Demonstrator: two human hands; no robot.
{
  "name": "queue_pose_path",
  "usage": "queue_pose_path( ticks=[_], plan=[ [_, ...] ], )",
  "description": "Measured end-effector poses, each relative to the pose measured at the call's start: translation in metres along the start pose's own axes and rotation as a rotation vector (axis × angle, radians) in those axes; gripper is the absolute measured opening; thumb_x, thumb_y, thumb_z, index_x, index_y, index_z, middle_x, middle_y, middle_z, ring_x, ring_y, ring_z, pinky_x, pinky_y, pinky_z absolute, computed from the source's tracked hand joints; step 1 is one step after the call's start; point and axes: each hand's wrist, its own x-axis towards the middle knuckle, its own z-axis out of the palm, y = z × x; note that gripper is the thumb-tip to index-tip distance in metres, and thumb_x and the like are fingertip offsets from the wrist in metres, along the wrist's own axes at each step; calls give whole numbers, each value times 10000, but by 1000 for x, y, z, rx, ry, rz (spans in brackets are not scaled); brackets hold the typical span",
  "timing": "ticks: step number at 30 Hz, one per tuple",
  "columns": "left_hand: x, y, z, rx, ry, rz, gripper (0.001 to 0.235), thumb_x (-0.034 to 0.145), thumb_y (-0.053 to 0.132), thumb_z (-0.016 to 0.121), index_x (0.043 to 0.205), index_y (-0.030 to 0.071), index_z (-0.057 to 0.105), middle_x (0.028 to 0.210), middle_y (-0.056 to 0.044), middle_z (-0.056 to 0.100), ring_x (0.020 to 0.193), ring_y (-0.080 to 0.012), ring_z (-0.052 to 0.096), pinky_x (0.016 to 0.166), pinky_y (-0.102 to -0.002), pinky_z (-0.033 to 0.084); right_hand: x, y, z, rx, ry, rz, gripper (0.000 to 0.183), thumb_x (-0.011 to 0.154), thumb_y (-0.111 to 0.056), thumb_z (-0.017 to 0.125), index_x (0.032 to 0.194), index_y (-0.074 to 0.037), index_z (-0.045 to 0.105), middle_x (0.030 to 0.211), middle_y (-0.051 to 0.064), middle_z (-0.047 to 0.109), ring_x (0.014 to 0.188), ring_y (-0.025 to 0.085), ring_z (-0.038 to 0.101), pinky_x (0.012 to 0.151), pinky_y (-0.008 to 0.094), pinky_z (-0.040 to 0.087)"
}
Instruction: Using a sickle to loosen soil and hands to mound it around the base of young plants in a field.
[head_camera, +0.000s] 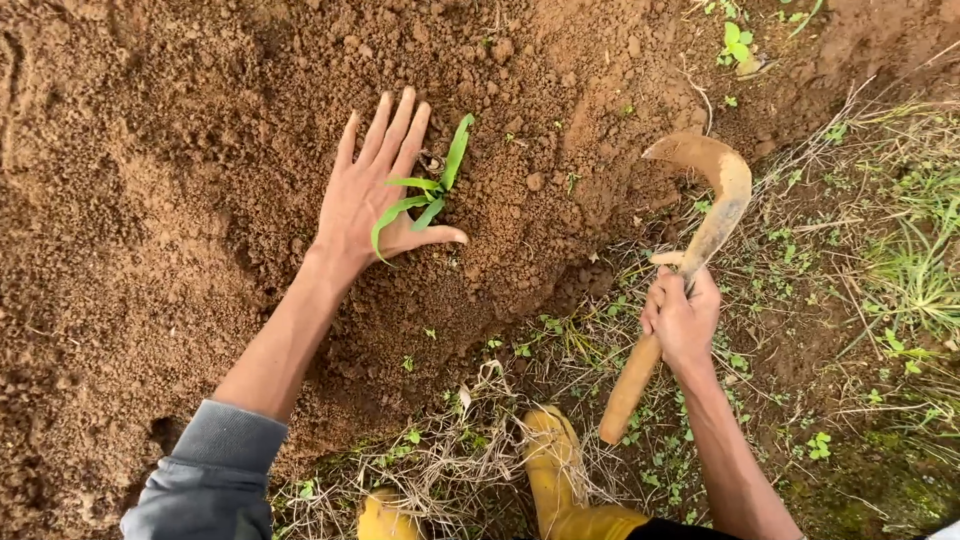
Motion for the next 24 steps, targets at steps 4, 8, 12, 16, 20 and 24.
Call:
queue_pose_path(
  ticks=[4,8,12,16,20,24],
  plan=[
    [12,-6,0,-20,-33,102,1276,580,973,92,1485,73,44,1562,-98,54,1452,-268,71,1164,-478,20,-4,0,-2,-27,-12,45,160,949,10,387,1044,-3,515,577,4,429,366,79,355,273,212,317],
    [15,-11,6,-22,-15,176,1289,583,985,51,1486,64,81,1560,-100,100,1445,-256,82,1163,-444,-19,-5,11,0,-30,-39,4,190,937,9,386,1052,0,537,568,7,439,354,77,361,266,208,339],
    [14,-13,9,-18,4,186,1268,604,977,57,1485,67,128,1549,-100,150,1432,-277,110,1158,-463,13,-6,9,8,-16,-27,60,202,922,15,407,1079,18,534,572,13,434,358,80,355,263,214,324],
    [5,-7,1,-7,-11,133,1281,577,973,25,1489,74,66,1558,-90,62,1439,-275,38,1157,-465,-15,-14,0,16,6,-73,32,195,921,20,412,1067,1,540,576,10,440,366,76,357,279,210,317],
    [-32,20,-14,15,-13,-224,1263,637,933,44,1473,-14,12,1557,-147,-12,1465,-271,20,1185,-436,-1,-24,-10,18,-34,-63,26,219,933,32,396,1081,-20,549,575,8,439,362,79,356,277,210,332],
    [-75,64,6,-113,-77,-527,1206,702,908,120,1490,1,12,1561,-197,3,1448,-296,-8,1165,-473,11,-16,20,1,-50,-214,-177,409,928,10,331,1331,70,371,596,-43,342,366,62,373,300,227,385]
  ],
)
